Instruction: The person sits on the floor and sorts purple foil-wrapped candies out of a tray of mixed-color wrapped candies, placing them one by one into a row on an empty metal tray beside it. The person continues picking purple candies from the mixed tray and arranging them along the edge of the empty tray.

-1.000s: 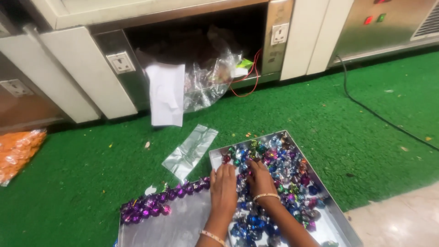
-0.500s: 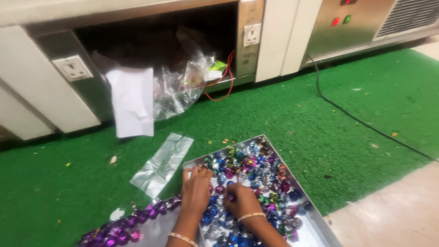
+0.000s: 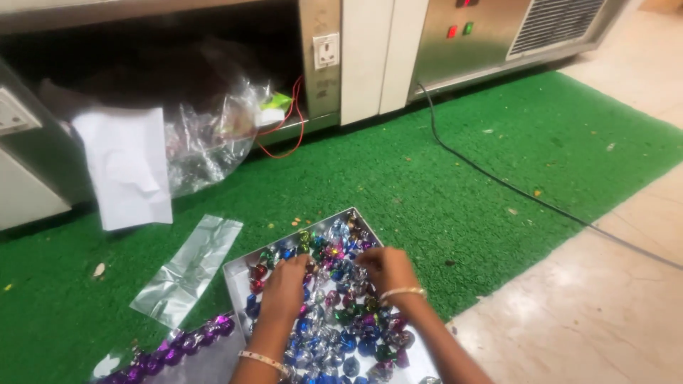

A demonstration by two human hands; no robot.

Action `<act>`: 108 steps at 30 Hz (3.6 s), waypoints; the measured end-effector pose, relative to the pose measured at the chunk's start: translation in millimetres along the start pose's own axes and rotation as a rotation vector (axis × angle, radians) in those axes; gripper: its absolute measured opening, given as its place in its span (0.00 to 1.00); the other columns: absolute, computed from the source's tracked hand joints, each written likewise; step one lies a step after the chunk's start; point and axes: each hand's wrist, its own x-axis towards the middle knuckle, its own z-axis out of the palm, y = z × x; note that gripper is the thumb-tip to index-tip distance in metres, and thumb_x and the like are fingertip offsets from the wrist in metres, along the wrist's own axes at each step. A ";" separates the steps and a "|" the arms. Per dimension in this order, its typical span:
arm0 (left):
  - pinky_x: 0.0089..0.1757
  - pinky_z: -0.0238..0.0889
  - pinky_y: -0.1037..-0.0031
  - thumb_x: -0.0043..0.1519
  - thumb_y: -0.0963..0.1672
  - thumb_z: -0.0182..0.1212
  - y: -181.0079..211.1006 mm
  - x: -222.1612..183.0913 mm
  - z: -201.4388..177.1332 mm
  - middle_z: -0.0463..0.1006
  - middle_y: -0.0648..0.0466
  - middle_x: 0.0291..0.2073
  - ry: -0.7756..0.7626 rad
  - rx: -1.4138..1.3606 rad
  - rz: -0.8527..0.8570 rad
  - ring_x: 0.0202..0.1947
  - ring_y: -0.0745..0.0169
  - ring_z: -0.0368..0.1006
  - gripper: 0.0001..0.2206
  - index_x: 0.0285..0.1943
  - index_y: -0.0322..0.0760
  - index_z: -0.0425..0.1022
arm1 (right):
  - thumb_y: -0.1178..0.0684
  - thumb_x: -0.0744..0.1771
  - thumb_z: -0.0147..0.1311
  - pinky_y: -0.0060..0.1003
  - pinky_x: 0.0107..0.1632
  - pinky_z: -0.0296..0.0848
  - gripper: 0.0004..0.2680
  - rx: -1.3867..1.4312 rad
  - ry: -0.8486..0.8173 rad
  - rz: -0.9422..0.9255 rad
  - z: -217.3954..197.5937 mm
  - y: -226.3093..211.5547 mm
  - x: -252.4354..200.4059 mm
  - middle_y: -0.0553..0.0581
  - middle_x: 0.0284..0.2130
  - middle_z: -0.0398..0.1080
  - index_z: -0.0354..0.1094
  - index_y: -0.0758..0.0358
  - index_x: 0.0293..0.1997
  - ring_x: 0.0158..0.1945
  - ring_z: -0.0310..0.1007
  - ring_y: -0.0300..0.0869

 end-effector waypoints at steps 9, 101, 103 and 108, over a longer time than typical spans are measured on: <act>0.57 0.62 0.63 0.55 0.39 0.63 41.5 11.8 -29.9 0.72 0.45 0.57 -0.052 0.112 -0.035 0.58 0.51 0.67 0.25 0.64 0.36 0.65 | 0.62 0.65 0.55 0.39 0.50 0.79 0.09 -0.212 0.071 -0.012 -26.9 35.9 12.4 0.58 0.40 0.82 0.79 0.59 0.45 0.42 0.83 0.46; 0.52 0.61 0.57 0.57 0.45 0.70 155.7 -113.3 -21.0 0.82 0.50 0.39 -0.064 -0.346 0.015 0.49 0.51 0.75 0.12 0.49 0.47 0.82 | 0.61 0.68 0.40 0.36 0.30 0.77 0.10 0.443 -0.156 0.190 -40.8 79.5 -106.7 0.56 0.28 0.70 0.71 0.66 0.45 0.26 0.72 0.42; 0.50 0.65 0.58 0.53 0.45 0.72 132.8 -102.3 -29.5 0.81 0.49 0.40 -0.060 -0.409 -0.108 0.48 0.49 0.75 0.15 0.50 0.46 0.81 | 0.59 0.68 0.44 0.34 0.32 0.76 0.08 0.400 -0.191 0.138 -34.6 72.1 -102.7 0.52 0.30 0.71 0.71 0.64 0.47 0.28 0.72 0.39; 0.46 0.73 0.66 0.51 0.44 0.71 75.2 -100.1 -13.7 0.83 0.53 0.40 0.011 -0.797 -0.233 0.44 0.56 0.82 0.16 0.48 0.42 0.80 | 0.55 0.65 0.59 0.33 0.35 0.75 0.09 0.258 -0.317 0.092 -20.3 49.6 -111.0 0.50 0.31 0.74 0.70 0.61 0.49 0.33 0.74 0.34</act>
